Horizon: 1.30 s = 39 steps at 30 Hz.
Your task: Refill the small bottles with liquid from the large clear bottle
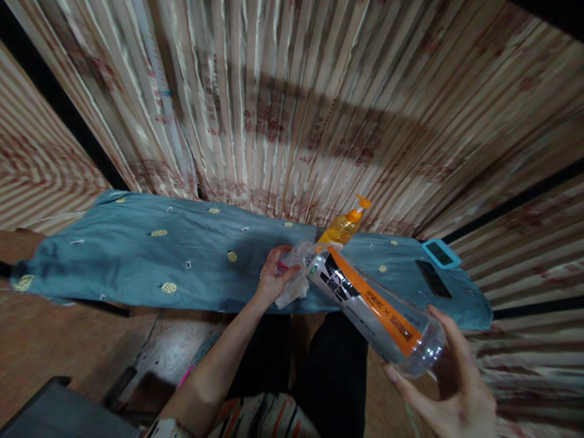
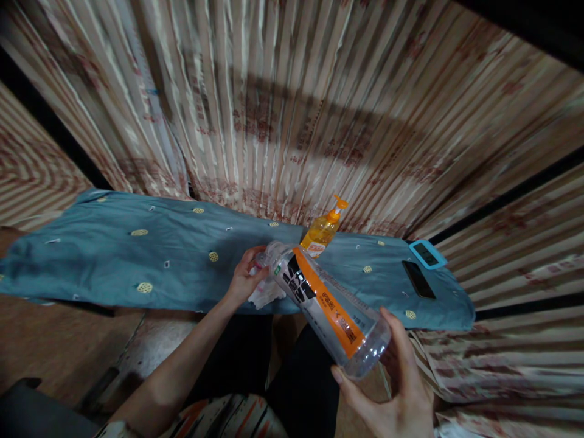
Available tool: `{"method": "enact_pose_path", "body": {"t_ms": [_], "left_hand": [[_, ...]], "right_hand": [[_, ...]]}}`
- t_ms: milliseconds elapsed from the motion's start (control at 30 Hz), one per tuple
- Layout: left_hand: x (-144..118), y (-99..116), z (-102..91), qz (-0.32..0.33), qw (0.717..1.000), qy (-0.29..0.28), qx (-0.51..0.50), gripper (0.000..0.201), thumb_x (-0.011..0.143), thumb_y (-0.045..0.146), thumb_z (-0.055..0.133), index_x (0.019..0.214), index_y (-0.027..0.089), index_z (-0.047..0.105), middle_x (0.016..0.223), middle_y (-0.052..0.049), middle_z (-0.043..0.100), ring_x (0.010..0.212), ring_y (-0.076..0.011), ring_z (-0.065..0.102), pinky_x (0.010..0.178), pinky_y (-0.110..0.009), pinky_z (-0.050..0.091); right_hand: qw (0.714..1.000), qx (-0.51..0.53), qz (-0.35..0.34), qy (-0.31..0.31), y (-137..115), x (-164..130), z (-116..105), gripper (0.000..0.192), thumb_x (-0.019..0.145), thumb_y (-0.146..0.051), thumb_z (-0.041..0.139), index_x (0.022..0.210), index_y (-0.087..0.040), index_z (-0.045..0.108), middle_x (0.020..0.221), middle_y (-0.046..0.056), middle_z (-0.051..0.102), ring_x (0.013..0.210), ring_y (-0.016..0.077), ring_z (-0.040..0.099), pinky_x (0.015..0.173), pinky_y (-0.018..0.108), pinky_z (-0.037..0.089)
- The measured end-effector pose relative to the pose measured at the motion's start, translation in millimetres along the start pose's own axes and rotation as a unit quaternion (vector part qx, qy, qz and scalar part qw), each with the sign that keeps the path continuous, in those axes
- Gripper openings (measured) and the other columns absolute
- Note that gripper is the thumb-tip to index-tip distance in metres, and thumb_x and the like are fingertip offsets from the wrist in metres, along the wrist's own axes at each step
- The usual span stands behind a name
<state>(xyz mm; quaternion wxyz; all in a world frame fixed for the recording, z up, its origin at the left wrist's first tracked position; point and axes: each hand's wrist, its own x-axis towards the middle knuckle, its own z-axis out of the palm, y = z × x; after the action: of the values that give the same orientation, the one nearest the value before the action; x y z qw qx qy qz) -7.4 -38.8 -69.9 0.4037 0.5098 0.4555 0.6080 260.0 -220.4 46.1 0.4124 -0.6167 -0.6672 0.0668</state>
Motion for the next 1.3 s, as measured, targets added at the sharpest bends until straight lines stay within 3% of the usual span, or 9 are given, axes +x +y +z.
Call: {"method": "enact_pose_path", "body": {"t_ms": [267,600,1300], "left_hand": [[-0.2,-3.0,1.0,0.007,1.000,0.002,0.005,0.041,0.074,0.033,0.083,0.112,0.025,0.071,0.122,-0.007,0.070,0.119,-0.0250,0.065,0.105,-0.040,0.053],[0.1,-5.5,-0.1,0.014,1.000,-0.001,0.010,0.042,0.074,0.037,0.082,0.112,0.026,0.071,0.122,-0.007,0.070,0.119,-0.0265,0.066,0.104,-0.044,0.054],[0.1,-7.5,0.8,0.011,1.000,0.006,0.006,0.040,0.073,0.033,0.083,0.111,0.026,0.071,0.120,-0.007,0.070,0.116,-0.0251,0.067,0.099,-0.039,0.056]], "right_hand": [[1.000,-0.008,-0.012,-0.006,5.7,0.8,1.4,0.098,0.076,-0.039,0.088,0.160,-0.031,0.039,0.156,0.013,0.051,0.131,0.0403,0.062,0.107,0.060,0.051],[0.999,-0.013,-0.030,-0.008,-0.7,3.6,0.7,0.096,0.079,-0.038,0.086,0.161,-0.033,0.037,0.155,0.011,0.051,0.128,0.0347,0.065,0.103,0.049,0.057],[1.000,-0.007,-0.004,-0.007,0.4,2.5,0.6,0.096,0.077,-0.041,0.087,0.160,-0.031,0.039,0.156,0.013,0.052,0.131,0.0403,0.063,0.106,0.058,0.053]]}}
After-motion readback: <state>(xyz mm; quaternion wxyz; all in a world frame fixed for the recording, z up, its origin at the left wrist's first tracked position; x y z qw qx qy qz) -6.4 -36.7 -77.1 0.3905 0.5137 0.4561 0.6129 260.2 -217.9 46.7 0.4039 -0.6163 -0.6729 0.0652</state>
